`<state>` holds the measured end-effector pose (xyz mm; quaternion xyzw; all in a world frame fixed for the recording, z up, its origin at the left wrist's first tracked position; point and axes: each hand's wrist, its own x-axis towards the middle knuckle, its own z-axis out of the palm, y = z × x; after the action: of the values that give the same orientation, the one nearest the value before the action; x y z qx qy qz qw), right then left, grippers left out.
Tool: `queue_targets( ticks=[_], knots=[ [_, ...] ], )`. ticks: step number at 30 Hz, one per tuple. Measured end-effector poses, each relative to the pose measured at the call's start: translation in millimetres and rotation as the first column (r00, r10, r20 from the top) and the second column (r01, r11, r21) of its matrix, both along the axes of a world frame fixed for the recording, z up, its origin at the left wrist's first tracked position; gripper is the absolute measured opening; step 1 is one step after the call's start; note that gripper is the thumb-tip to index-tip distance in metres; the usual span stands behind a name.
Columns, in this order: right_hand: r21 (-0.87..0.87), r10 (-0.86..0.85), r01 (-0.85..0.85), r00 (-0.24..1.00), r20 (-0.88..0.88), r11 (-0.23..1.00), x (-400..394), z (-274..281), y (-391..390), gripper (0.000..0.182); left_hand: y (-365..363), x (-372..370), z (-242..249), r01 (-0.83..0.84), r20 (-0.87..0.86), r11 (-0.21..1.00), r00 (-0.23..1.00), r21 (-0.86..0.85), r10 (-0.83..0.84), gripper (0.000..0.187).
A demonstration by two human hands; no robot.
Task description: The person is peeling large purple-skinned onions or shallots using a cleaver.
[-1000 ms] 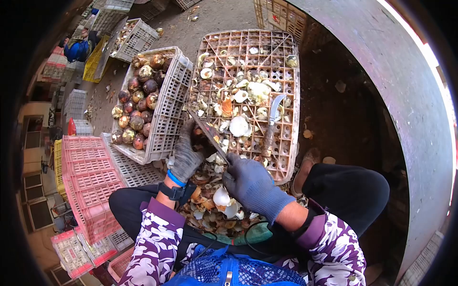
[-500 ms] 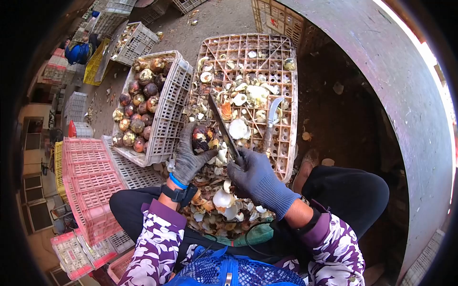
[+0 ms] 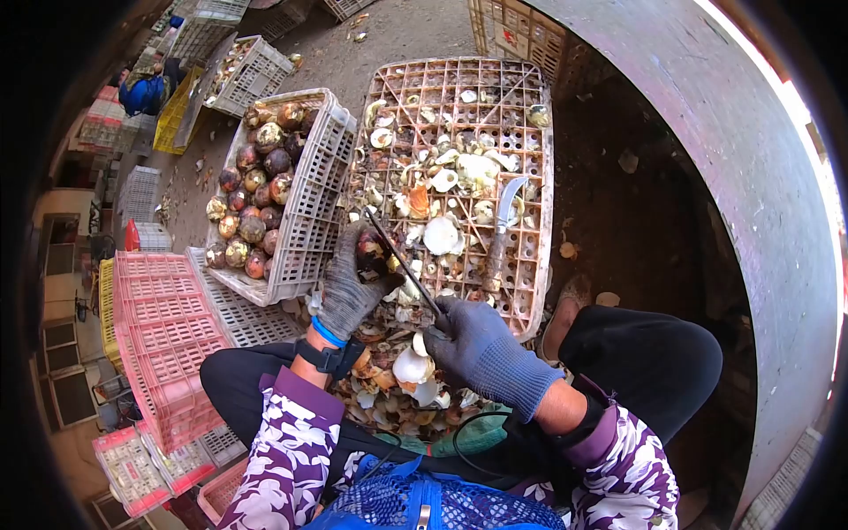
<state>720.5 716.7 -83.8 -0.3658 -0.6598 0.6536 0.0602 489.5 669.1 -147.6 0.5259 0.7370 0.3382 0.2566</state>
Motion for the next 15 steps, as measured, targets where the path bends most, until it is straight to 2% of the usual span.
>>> queue_targets(
  ticks=[2, 4, 7, 8, 11, 12, 15],
  knots=[
    [0.013, 0.013, -0.013, 1.0, 0.013, 1.0, -2, 2, 1, 0.026, 1, -1, -1, 0.015, -0.032, 1.0, 0.999, 0.021, -0.015, 0.083],
    [0.117, 0.025, -0.028, 0.999, 0.024, 0.993, -8, 8, 6, 0.025, 4, 4, 7, 0.052, -0.089, 0.997, 0.995, 0.054, -0.047, 0.083],
    [0.265, 0.017, -0.009, 0.999, -0.028, 0.964, -20, 2, 13, 0.025, 5, 5, -4, 0.016, -0.017, 0.994, 1.0, 0.104, -0.014, 0.083],
    [0.311, 0.015, 0.003, 0.998, -0.055, 0.95, -25, -3, 14, 0.026, 3, 4, -5, 0.028, -0.042, 0.995, 0.999, 0.095, -0.024, 0.082],
    [0.326, 0.039, -0.042, 0.999, 0.017, 0.944, -34, -12, 18, 0.028, 2, 0, -22, -0.023, 0.215, 0.999, 0.976, 0.034, 0.015, 0.086],
    [0.289, 0.09, -0.118, 0.99, 0.11, 0.95, -39, -2, 22, 0.027, 2, -1, -24, -0.013, 0.183, 1.0, 0.983, 0.016, 0.01, 0.087],
    [0.413, 0.033, -0.078, 0.993, 0.115, 0.908, -52, -15, 17, 0.027, 2, -4, -23, 0.015, 0.0, 1.0, 1.0, 0.015, -0.015, 0.088]
  ],
)
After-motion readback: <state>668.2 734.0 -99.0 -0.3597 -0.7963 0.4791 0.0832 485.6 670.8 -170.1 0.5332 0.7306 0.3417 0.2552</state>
